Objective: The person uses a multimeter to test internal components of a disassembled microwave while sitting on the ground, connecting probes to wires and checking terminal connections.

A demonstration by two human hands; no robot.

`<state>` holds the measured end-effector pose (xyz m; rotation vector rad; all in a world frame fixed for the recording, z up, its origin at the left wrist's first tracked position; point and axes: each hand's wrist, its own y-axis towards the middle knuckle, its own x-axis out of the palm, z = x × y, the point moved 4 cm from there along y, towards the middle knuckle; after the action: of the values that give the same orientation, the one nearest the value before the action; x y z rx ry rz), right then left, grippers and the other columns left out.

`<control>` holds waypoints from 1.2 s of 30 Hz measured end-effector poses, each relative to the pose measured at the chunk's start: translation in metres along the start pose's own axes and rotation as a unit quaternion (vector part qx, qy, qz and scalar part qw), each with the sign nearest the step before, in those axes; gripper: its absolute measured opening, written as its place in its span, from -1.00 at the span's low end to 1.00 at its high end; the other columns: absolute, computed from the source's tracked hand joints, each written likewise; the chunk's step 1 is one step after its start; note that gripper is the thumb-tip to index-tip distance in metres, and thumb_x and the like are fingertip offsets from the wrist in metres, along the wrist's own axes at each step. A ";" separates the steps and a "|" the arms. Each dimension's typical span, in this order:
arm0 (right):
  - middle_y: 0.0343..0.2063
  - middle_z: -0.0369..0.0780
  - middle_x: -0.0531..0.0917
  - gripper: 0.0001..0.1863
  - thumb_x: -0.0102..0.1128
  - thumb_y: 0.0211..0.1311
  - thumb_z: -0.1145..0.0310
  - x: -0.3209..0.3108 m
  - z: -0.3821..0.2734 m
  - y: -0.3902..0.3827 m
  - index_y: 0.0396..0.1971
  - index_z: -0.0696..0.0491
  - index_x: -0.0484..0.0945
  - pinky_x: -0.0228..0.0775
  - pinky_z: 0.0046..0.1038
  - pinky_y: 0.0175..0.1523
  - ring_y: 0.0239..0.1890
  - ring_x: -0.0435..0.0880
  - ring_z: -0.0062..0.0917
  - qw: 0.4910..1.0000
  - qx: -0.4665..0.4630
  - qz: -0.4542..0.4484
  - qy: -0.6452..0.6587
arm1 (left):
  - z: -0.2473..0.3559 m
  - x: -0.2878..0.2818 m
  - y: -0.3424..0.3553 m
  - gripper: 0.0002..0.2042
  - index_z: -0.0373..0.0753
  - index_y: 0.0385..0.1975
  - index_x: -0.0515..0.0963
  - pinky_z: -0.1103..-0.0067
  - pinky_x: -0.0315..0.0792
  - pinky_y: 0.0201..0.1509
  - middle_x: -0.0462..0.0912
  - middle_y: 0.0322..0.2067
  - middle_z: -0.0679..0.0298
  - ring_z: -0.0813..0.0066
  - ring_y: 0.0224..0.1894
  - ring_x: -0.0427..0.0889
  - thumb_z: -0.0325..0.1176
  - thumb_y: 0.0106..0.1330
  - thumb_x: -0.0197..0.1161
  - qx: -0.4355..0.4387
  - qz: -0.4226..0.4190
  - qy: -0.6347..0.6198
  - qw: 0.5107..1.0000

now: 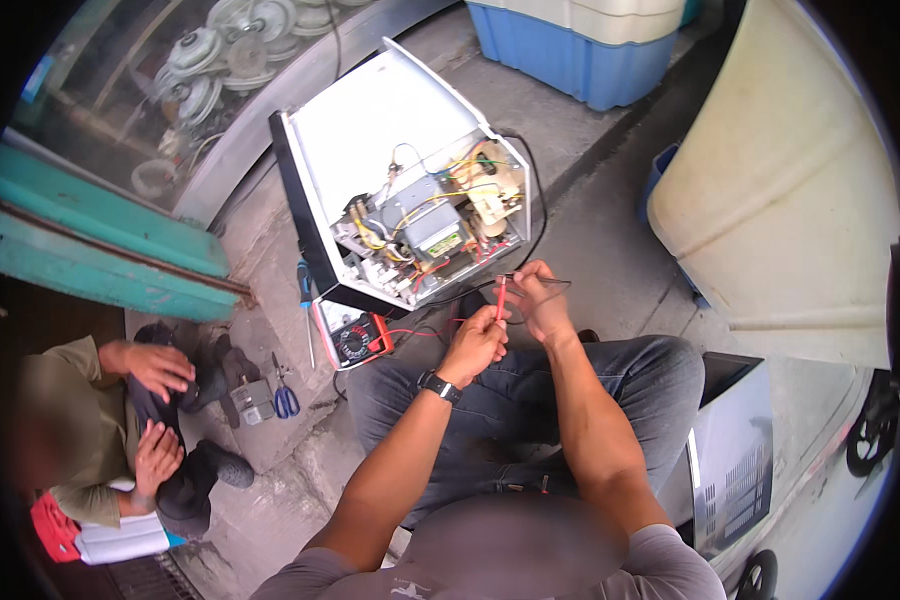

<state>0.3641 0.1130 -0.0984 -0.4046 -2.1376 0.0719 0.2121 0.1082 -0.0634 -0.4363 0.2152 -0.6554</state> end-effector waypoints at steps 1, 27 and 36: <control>-0.26 -0.20 0.61 -0.93 0.19 0.31 0.55 -0.008 -0.004 0.000 -0.30 0.07 0.48 0.70 -0.20 0.01 -0.08 0.73 -0.27 1.000 0.010 0.004 -0.028 | 0.006 0.007 -0.001 -0.78 -0.21 0.11 0.47 0.67 0.49 -0.38 0.53 -0.40 0.37 0.66 -0.44 0.57 -0.36 0.58 0.01 -0.009 -0.003 -0.001 1.000; -0.31 -0.07 0.65 -0.95 0.08 0.38 0.58 -0.008 0.000 -0.019 -0.28 0.12 0.41 0.73 -0.07 0.06 -0.11 0.78 -0.10 0.991 0.067 -0.029 -0.115 | -0.028 0.019 -0.026 -0.80 -0.21 0.05 0.46 0.63 0.54 -0.46 0.54 -0.43 0.35 0.64 -0.53 0.59 -0.31 0.57 0.03 -0.023 0.032 -0.091 0.995; -0.31 -0.06 0.65 -0.95 0.08 0.37 0.59 -0.013 0.004 -0.022 -0.27 0.13 0.42 0.71 -0.02 0.08 -0.11 0.78 -0.09 0.991 0.074 -0.024 -0.110 | -0.036 0.021 -0.026 -0.79 -0.19 0.08 0.46 0.65 0.58 -0.45 0.57 -0.44 0.38 0.66 -0.53 0.61 -0.30 0.57 0.07 -0.013 0.035 -0.113 0.993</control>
<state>0.3618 0.0882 -0.1062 -0.2673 -2.3402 0.2570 0.2024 0.0647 -0.0848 -0.5215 0.0244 -0.5306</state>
